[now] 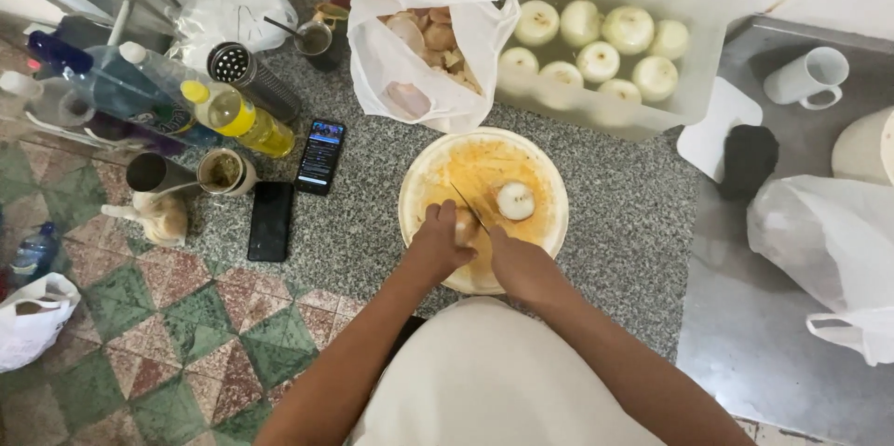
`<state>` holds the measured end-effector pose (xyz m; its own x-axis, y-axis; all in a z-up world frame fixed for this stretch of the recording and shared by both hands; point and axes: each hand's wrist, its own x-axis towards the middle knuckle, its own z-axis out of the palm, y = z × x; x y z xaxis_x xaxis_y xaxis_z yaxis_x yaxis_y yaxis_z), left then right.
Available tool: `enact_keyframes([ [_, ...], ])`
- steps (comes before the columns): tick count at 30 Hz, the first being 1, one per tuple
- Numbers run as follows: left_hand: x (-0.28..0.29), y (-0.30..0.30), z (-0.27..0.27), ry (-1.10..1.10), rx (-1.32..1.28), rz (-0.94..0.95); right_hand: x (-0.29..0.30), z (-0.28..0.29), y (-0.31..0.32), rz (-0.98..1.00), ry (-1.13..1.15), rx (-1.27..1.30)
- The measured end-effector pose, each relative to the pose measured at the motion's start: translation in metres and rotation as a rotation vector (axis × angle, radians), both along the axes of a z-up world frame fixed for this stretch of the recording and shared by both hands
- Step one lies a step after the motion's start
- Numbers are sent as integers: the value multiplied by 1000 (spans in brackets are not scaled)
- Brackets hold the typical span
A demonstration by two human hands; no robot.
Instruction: The person is peeling onions at a kitchen counter using a knife.
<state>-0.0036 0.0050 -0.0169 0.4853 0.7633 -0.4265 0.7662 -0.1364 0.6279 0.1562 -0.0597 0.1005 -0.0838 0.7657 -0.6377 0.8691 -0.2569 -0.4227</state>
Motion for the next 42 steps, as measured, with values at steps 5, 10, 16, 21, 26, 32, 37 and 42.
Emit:
enact_keyframes([
  [5, 0, 3, 3, 15, 21, -29, -10, 64, 9, -35, 35, -72],
  [10, -4, 6, -23, -14, 59, -20, 9, 25, -11, 54, -30, -135],
  [16, -1, 3, -15, -18, 93, -25, 1, 15, 6, 29, -52, -60],
  [21, 2, 4, -17, 18, 96, -47, -11, 56, 12, -25, 46, -102],
  [26, 4, 2, -12, 24, 159, -74, -2, 6, -12, -13, -13, -124],
  [32, 6, -2, -27, 14, 183, -42, 7, -64, -16, -98, -20, -152],
  [37, -5, -9, -20, -55, 150, 12, 3, -46, -20, -58, -8, -156],
  [42, -30, -20, -11, -253, 214, 118, 3, -25, -21, -98, 24, -166],
])
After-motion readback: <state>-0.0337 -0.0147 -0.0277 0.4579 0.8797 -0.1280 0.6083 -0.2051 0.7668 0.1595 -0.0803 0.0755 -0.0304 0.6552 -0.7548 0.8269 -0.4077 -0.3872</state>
